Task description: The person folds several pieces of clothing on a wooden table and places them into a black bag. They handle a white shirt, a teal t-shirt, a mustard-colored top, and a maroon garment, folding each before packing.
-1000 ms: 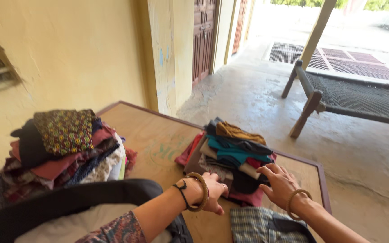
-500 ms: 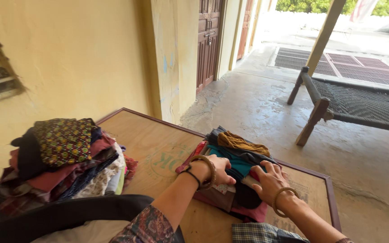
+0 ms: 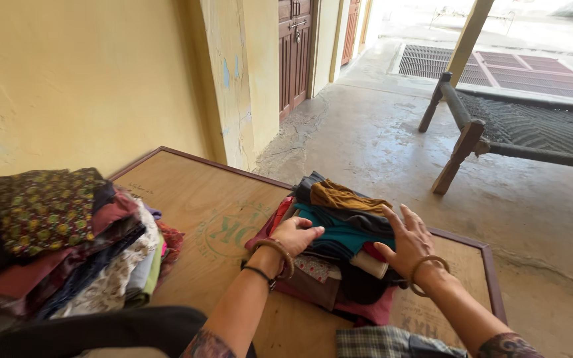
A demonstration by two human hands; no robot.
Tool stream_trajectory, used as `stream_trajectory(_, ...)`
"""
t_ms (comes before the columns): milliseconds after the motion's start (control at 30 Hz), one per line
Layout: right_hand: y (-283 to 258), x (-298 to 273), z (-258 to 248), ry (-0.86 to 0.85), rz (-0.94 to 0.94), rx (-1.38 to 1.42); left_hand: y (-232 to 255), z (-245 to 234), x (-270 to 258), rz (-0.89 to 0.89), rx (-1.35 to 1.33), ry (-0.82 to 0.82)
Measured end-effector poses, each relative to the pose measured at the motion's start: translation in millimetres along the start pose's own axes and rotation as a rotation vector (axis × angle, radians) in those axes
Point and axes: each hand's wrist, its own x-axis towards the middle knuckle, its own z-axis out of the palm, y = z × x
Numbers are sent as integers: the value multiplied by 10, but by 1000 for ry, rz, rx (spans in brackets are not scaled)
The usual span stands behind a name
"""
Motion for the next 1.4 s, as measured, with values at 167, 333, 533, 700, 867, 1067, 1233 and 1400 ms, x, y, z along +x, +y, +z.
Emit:
stream_trajectory(167, -5, 387, 186, -49, 334, 176, -32, 49, 127, 94, -41, 80)
stream_trajectory(333, 137, 538, 347, -186, 476, 340, 21, 46, 152, 111, -146, 43)
stream_trajectory(533, 347, 441, 453, -177, 518, 433, 122, -2, 35, 121, -108, 96)
stream_trajectory(700, 420, 383, 469, -183, 425, 249, 95, -102, -21, 125, -70, 118)
stream_trajectory(867, 356, 228, 473, -217, 362, 206, -46, -254, -175, 88, -39, 90)
stream_trajectory(1067, 155, 53, 203, -332, 396, -9, 127, -330, -471, 15, -100, 41)
stream_trajectory(1233, -217, 58, -260, -378, 364, -87, 560, -336, -611, -64, -104, 52)
stream_trajectory(1400, -665, -60, -785, -472, 298, -177, 756, -192, -461, 72, -243, 19)
